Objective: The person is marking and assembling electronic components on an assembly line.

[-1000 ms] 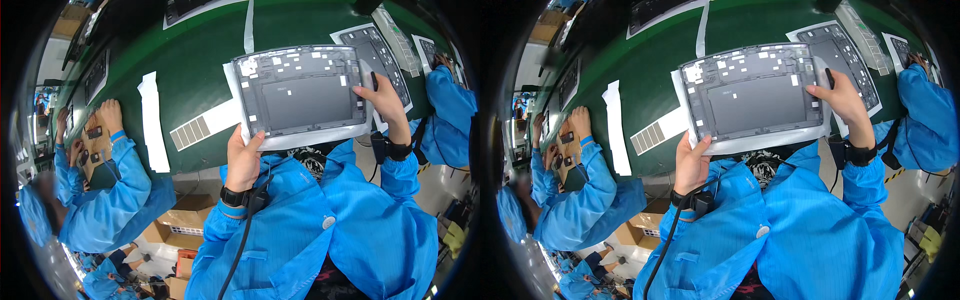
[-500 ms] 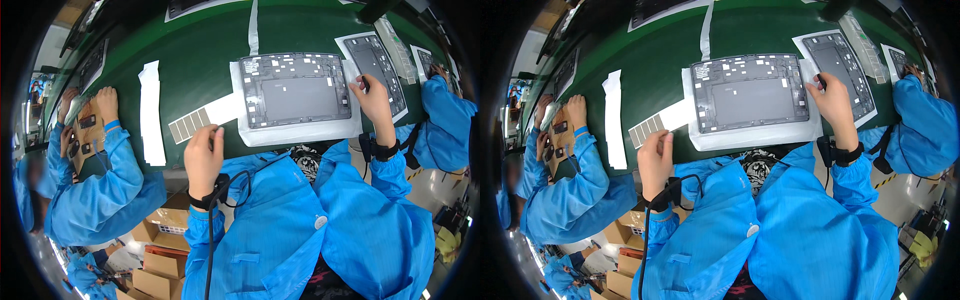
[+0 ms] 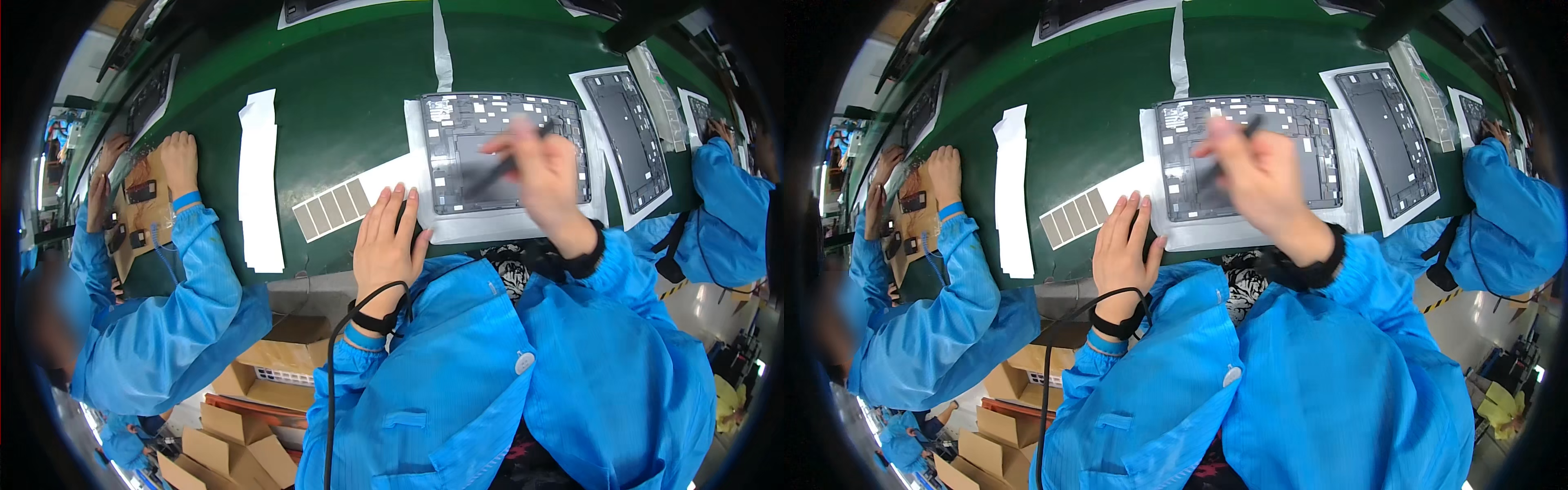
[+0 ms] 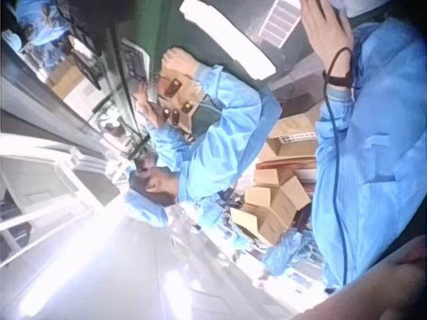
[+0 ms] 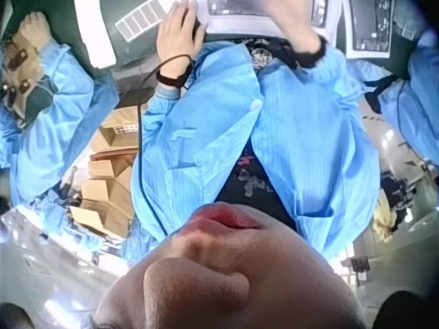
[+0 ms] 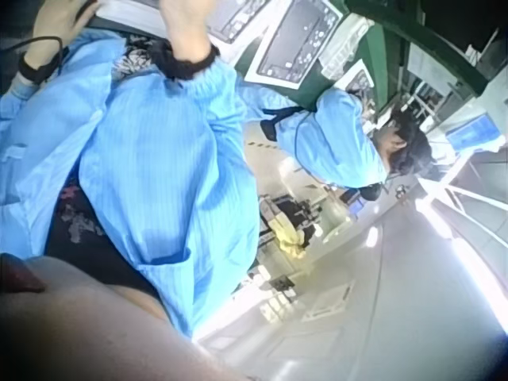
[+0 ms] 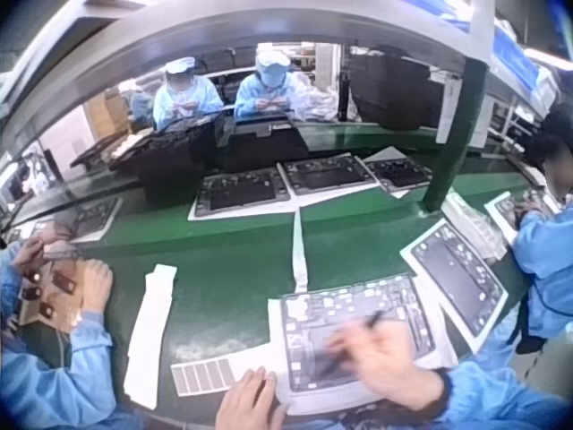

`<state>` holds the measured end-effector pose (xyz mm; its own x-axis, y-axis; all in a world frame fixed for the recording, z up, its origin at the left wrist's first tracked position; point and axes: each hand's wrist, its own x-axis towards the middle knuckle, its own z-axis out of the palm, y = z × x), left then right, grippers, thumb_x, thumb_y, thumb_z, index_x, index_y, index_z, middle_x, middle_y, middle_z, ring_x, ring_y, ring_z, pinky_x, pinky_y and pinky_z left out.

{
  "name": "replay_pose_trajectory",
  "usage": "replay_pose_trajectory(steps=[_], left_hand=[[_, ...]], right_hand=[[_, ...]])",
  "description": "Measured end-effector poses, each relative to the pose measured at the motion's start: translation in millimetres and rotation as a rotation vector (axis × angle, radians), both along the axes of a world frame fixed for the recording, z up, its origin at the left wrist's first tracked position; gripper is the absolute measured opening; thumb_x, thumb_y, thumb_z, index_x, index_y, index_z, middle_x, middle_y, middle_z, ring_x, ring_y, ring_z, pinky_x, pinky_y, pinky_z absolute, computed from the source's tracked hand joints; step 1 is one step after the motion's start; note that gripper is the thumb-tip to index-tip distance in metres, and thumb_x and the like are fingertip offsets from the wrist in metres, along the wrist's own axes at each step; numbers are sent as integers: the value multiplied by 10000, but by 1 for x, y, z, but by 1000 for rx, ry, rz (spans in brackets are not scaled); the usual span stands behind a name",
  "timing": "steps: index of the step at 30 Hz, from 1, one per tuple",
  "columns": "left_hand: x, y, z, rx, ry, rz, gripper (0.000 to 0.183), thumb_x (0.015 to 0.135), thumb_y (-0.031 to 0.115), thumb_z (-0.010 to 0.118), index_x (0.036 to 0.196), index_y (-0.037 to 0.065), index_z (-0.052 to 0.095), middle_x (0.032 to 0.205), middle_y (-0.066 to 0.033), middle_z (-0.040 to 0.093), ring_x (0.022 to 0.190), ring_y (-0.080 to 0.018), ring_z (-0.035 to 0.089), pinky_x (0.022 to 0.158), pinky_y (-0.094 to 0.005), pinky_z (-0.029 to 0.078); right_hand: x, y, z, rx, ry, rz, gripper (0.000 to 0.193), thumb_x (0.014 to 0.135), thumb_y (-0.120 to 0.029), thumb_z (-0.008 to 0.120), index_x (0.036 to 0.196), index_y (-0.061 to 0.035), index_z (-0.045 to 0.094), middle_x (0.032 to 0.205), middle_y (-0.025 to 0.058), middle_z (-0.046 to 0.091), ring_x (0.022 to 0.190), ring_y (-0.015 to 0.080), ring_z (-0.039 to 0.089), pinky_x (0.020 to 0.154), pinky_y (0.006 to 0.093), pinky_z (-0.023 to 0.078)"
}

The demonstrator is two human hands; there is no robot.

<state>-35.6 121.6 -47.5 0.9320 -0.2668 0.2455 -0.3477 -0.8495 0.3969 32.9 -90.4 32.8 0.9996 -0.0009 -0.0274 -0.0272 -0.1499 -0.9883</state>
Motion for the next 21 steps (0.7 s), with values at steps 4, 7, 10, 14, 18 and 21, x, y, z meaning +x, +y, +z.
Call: replay_pose_trajectory(steps=[4, 7, 10, 14, 18, 21], left_hand=[[1, 2, -5, 54, -23, 4, 545, 844, 283, 653, 1334, 75, 535, 1355, -112, 529, 1289, -284, 472, 1066, -450, 357], [0, 4, -6, 56, -5, 11, 528, 850, 314, 634, 1315, 79, 551, 1355, -102, 529, 1301, -264, 461, 1096, -485, 308], [0, 5, -8, 51, 20, 8, 515, 848, 322, 631, 1297, 78, 563, 1368, -96, 520, 1314, -255, 447, 1112, -503, 276], [1, 9, -11, 46, -20, -4, 504, 857, 352, 604, 1273, 68, 579, 1316, -93, 552, 1281, -240, 476, 1070, -507, 310], [1, 10, -10, 27, -14, -10, 492, 848, 340, 621, 1258, 71, 590, 1317, -99, 558, 1280, -244, 483, 1088, -504, 293], [2, 9, -8, 8, 1, -8, 478, 835, 326, 641, 1237, 70, 604, 1311, -110, 563, 1283, -250, 485, 1106, -500, 274]], right_hand=[[21, 66, -23, 280, 146, 271, 295, 890, -263, 705, 776, 8, 680, 627, 40, 633, 553, 66, 595, 501, 203, 474], [34, 87, -50, 141, 111, 271, 233, 857, -197, 713, 804, 24, 662, 637, 58, 645, 574, 88, 607, 530, 230, 482], [36, 93, -63, 12, 59, 232, 213, 839, -171, 692, 808, 29, 628, 650, 73, 652, 599, 106, 622, 554, 249, 486], [34, 96, -60, -93, -59, 289, 226, 857, -181, 684, 796, 24, 611, 652, 77, 646, 592, 105, 610, 552, 255, 482], [33, 98, -63, -111, -67, 332, 229, 867, -187, 686, 800, 18, 609, 648, 76, 641, 587, 101, 595, 544, 263, 471], [33, 96, -67, 99, 44, 238, 235, 868, -194, 687, 796, 15, 608, 673, 84, 657, 600, 106, 606, 548, 272, 476]])
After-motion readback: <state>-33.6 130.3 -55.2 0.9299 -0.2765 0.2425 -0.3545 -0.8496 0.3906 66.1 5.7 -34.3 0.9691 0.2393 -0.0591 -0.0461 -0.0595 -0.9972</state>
